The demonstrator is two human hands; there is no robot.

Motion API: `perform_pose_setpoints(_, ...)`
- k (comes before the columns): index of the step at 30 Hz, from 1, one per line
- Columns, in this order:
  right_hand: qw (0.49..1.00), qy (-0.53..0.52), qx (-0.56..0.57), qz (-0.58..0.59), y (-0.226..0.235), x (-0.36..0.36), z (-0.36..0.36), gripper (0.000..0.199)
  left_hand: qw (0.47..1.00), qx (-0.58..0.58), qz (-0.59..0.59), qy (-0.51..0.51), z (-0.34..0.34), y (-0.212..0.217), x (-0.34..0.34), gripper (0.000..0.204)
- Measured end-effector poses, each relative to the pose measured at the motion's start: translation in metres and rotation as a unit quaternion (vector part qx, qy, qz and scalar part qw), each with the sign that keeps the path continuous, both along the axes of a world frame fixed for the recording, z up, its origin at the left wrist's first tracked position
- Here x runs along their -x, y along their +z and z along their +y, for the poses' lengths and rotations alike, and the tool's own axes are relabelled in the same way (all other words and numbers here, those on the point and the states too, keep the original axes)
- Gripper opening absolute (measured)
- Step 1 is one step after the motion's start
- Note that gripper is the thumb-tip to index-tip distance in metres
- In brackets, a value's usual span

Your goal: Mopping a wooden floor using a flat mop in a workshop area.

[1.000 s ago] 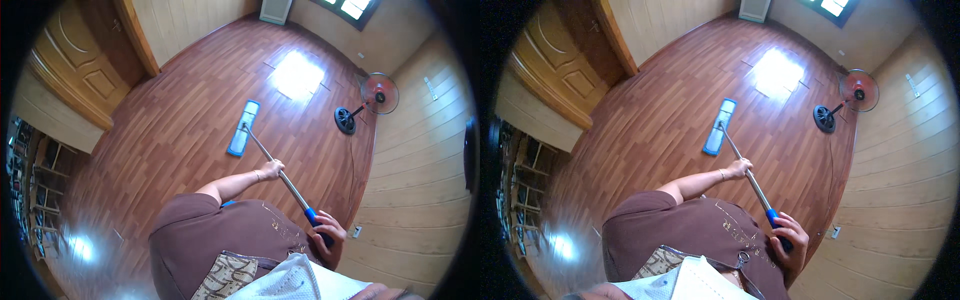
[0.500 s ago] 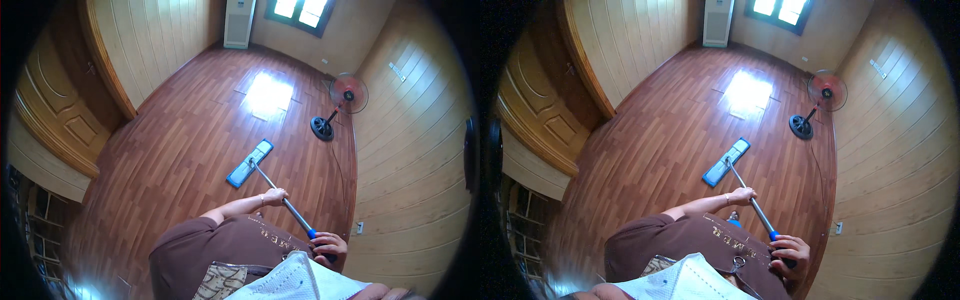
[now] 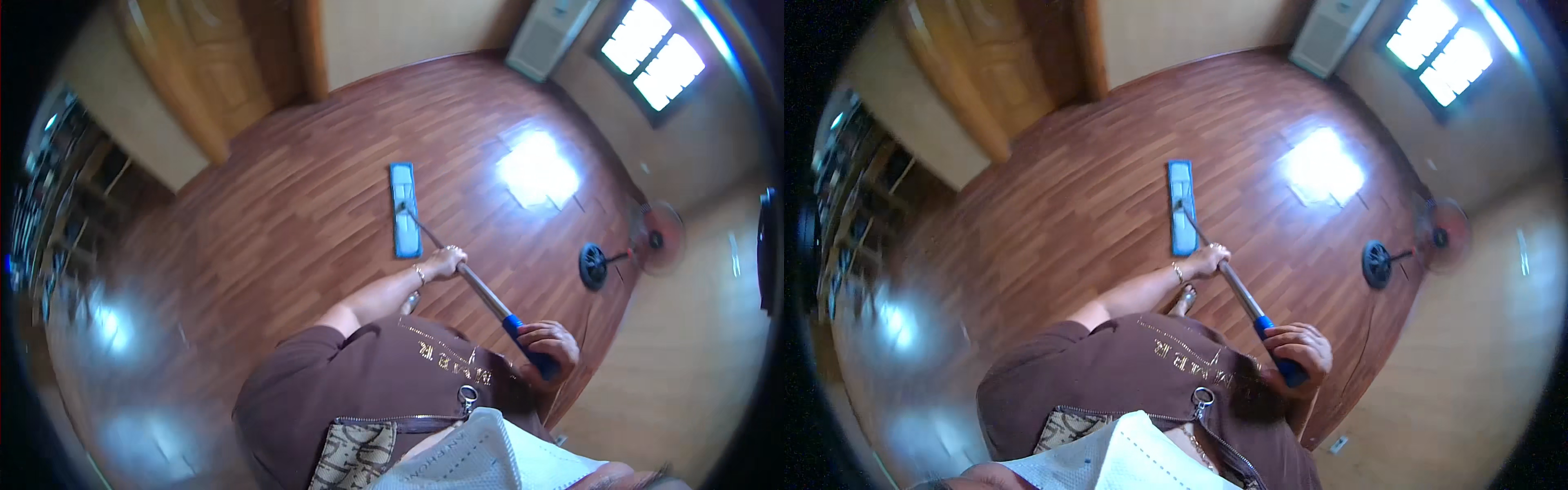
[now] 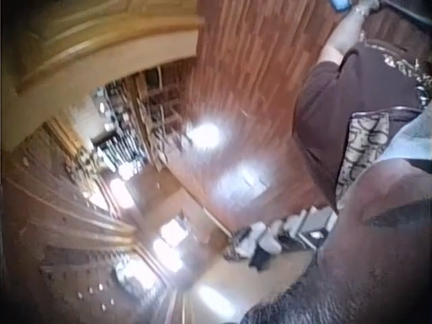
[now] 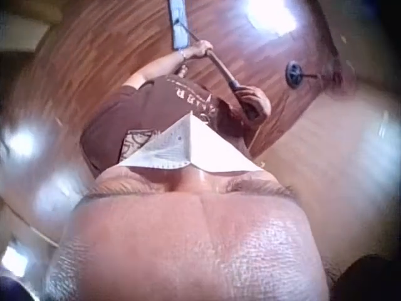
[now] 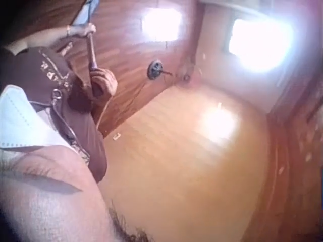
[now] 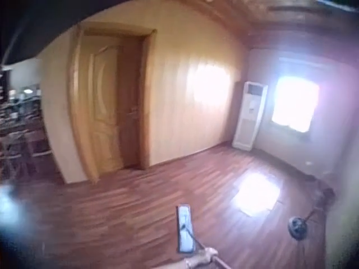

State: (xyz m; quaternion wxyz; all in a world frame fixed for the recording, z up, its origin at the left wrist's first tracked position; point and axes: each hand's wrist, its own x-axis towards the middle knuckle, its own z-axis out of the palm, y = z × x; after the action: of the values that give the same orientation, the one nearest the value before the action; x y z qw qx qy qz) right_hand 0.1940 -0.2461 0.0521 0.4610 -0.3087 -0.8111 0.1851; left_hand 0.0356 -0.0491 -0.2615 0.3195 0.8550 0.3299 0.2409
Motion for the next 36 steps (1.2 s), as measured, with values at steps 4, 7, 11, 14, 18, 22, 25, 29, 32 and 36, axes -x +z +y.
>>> perform_pose_setpoints(4,0.994,0.051,-0.085,0.039,-0.005,-0.004,0.046,0.041,0.992,-0.007,-0.009,0.125,0.005,0.004,0.034,0.011)
perform_pose_setpoints(7,0.983,0.095,-0.123,0.097,-0.005,0.011,0.086,0.036,0.979,-0.048,-0.031,0.197,-0.002,0.012,0.076,0.02)
perform_pose_setpoints(11,0.971,0.185,-0.072,0.132,0.007,0.028,0.123,0.025,0.957,-0.083,-0.04,0.275,-0.005,0.037,0.105,0.026)
perform_pose_setpoints(14,0.947,0.3,-0.039,0.11,0.001,0.037,0.157,0.022,0.927,-0.076,-0.041,0.365,-0.032,0.049,0.135,0.033)
perform_pose_setpoints(18,0.906,0.42,0.034,0.042,-0.007,0.051,0.184,0.018,0.897,-0.098,-0.041,0.428,-0.061,0.038,0.167,0.033)
perform_pose_setpoints(22,0.866,0.492,0.084,0.003,-0.014,0.067,0.209,0.024,0.854,-0.068,0.004,0.516,-0.082,0.027,0.182,0.029)
perform_pose_setpoints(25,0.855,0.507,0.112,-0.002,-0.017,0.074,0.218,0.024,0.82,-0.058,-0.014,0.57,-0.092,0.023,0.184,0.034)
perform_pose_setpoints(29,0.837,0.514,0.188,0.014,-0.025,0.085,0.217,0.019,0.791,-0.032,-0.081,0.606,-0.128,-0.018,0.203,0.037)
perform_pose_setpoints(32,0.815,0.521,0.254,0.019,-0.025,0.086,0.226,0.012,0.777,-0.029,-0.081,0.624,-0.141,-0.042,0.207,0.036)
perform_pose_setpoints(36,0.818,0.49,0.301,0.018,-0.025,0.072,0.242,0.009,0.783,-0.044,0.005,0.621,-0.104,0.012,0.178,0.034)
